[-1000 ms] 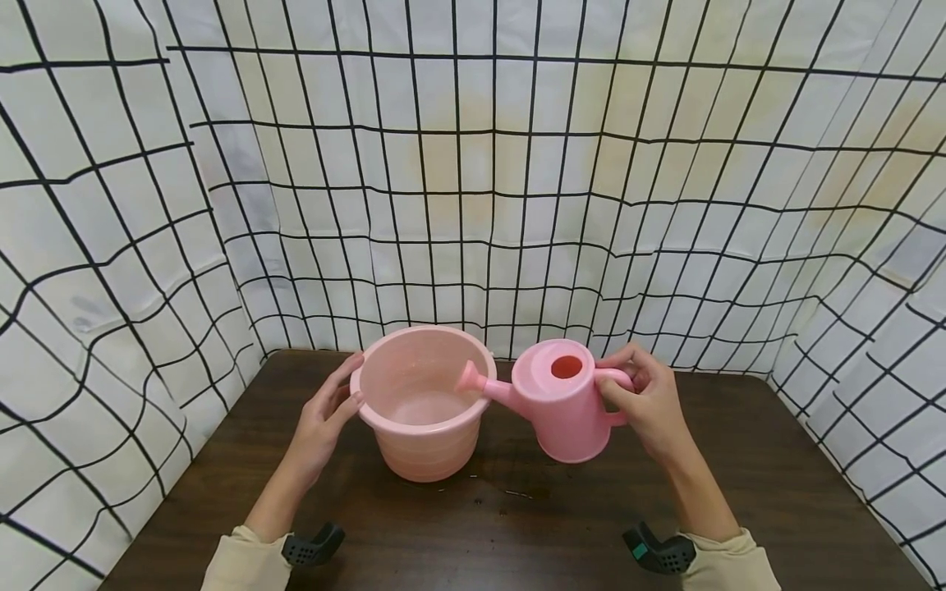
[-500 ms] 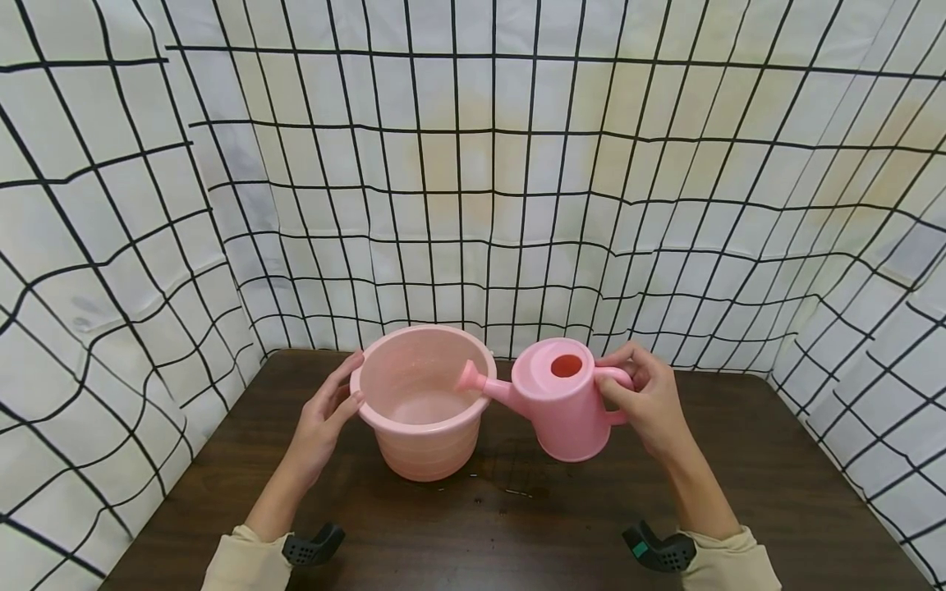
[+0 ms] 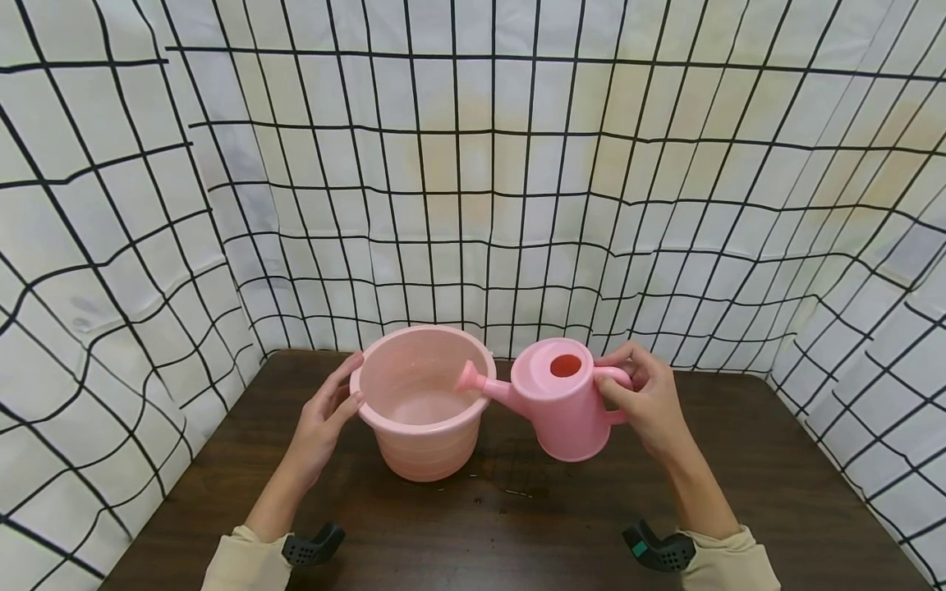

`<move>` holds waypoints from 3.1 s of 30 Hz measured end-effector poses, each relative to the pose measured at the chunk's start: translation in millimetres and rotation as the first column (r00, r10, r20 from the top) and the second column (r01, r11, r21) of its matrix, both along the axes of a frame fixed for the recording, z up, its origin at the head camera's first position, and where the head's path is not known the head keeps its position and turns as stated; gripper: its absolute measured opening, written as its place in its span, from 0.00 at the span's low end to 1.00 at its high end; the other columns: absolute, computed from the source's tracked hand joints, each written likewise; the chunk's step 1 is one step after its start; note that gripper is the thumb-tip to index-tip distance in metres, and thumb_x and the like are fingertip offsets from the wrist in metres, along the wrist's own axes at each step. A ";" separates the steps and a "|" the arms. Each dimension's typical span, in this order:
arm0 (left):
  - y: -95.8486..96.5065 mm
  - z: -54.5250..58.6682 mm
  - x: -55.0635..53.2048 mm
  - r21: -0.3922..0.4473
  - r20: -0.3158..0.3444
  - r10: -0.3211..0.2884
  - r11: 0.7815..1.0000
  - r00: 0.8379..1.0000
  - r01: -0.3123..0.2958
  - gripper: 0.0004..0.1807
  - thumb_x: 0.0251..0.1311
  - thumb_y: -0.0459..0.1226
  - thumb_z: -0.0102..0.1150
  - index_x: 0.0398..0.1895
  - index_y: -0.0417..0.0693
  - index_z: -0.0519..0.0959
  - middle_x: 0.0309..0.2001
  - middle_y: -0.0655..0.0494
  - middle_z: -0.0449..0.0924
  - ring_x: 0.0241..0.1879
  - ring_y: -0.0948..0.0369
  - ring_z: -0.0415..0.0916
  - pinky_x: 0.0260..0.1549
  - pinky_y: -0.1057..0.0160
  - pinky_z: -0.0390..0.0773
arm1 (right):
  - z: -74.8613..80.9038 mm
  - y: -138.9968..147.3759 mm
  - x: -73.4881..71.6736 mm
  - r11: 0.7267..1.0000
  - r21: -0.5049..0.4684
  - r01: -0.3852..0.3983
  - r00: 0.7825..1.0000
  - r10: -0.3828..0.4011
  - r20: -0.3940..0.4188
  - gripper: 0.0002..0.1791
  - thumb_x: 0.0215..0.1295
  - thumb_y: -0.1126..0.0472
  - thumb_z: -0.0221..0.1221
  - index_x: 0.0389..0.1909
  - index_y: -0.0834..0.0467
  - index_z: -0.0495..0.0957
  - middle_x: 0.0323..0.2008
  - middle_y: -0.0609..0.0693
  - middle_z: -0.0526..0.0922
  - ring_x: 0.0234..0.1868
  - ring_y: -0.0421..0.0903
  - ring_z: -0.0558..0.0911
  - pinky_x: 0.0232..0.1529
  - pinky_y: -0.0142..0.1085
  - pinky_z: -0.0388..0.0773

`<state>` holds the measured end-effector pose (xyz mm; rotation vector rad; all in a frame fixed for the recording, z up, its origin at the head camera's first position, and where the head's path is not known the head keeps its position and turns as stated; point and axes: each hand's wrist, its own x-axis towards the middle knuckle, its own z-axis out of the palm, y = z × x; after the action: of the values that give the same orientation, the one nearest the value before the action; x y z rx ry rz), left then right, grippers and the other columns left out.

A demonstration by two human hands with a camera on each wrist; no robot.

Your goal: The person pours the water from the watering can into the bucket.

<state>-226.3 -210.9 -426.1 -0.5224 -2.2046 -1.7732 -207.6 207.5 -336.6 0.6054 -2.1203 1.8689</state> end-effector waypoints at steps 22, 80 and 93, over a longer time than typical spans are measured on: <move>0.5 1.1 1.7 -0.009 0.004 0.011 1.000 1.000 -0.011 0.28 0.71 0.33 0.45 0.74 0.51 0.58 0.75 0.49 0.55 0.63 0.69 0.66 0.53 0.80 0.69 | 0.8 0.0 -0.5 1.000 0.001 -0.010 1.000 0.010 0.012 0.09 0.62 0.72 0.57 0.42 0.69 0.71 0.30 0.45 0.83 0.29 0.40 0.80 0.22 0.49 0.82; 0.7 1.2 2.8 0.000 -0.010 0.004 1.000 1.000 -0.004 0.28 0.71 0.32 0.44 0.74 0.48 0.58 0.75 0.49 0.55 0.62 0.68 0.67 0.52 0.80 0.70 | 3.9 -0.4 -2.7 0.999 0.046 0.022 1.000 -0.021 -0.020 0.08 0.62 0.72 0.58 0.41 0.68 0.73 0.29 0.44 0.82 0.28 0.39 0.77 0.23 0.47 0.83; 0.7 0.9 1.7 0.004 -0.009 0.000 1.000 1.000 0.000 0.28 0.71 0.32 0.44 0.74 0.49 0.58 0.75 0.49 0.55 0.62 0.68 0.67 0.53 0.80 0.70 | 4.7 0.2 -2.9 0.998 0.051 0.024 0.999 -0.022 -0.034 0.07 0.62 0.72 0.58 0.40 0.68 0.73 0.28 0.44 0.82 0.27 0.39 0.77 0.23 0.47 0.83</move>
<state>-224.7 -210.2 -425.1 -0.5291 -2.1947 -1.7708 -210.6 207.6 -331.9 0.6159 -2.1506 1.7852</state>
